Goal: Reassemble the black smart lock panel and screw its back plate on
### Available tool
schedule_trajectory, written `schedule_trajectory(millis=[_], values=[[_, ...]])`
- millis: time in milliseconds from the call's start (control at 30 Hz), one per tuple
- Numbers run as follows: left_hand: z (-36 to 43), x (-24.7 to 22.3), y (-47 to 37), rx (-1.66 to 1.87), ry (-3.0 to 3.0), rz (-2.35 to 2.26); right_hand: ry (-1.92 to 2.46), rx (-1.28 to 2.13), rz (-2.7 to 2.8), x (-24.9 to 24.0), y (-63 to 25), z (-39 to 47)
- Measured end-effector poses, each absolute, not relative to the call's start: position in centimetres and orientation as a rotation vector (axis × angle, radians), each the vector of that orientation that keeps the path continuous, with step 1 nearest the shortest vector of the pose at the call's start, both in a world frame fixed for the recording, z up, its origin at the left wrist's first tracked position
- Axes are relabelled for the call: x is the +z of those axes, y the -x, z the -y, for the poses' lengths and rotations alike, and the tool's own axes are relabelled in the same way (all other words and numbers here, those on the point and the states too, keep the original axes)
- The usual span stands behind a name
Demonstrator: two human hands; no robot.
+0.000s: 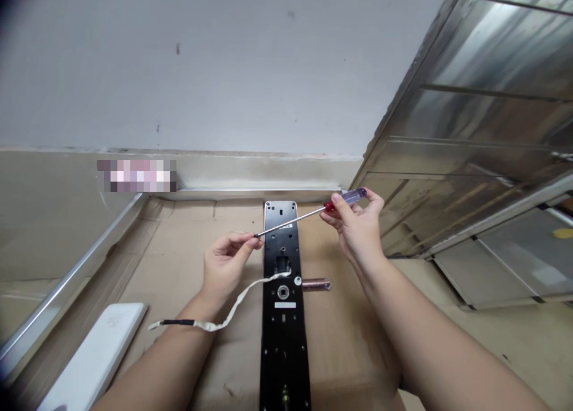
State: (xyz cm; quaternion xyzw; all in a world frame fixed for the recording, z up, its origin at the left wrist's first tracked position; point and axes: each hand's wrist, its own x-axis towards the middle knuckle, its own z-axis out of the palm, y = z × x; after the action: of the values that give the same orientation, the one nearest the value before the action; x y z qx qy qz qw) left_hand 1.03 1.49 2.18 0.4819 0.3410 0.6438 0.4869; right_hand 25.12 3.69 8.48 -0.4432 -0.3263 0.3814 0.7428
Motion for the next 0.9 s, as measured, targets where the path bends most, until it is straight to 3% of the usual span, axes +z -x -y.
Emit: schedule_trajectory(millis=[600,900], values=[[-1.3,2.7,-1.7,1.373,-1.024,-0.854,0.883,0.910,0.899,8.8,-24.7,-3.1],[-2.3,1.0,-1.6,1.460,-1.315,-0.976,0.872,0.781,0.889,9.4,-25.4,-3.2]])
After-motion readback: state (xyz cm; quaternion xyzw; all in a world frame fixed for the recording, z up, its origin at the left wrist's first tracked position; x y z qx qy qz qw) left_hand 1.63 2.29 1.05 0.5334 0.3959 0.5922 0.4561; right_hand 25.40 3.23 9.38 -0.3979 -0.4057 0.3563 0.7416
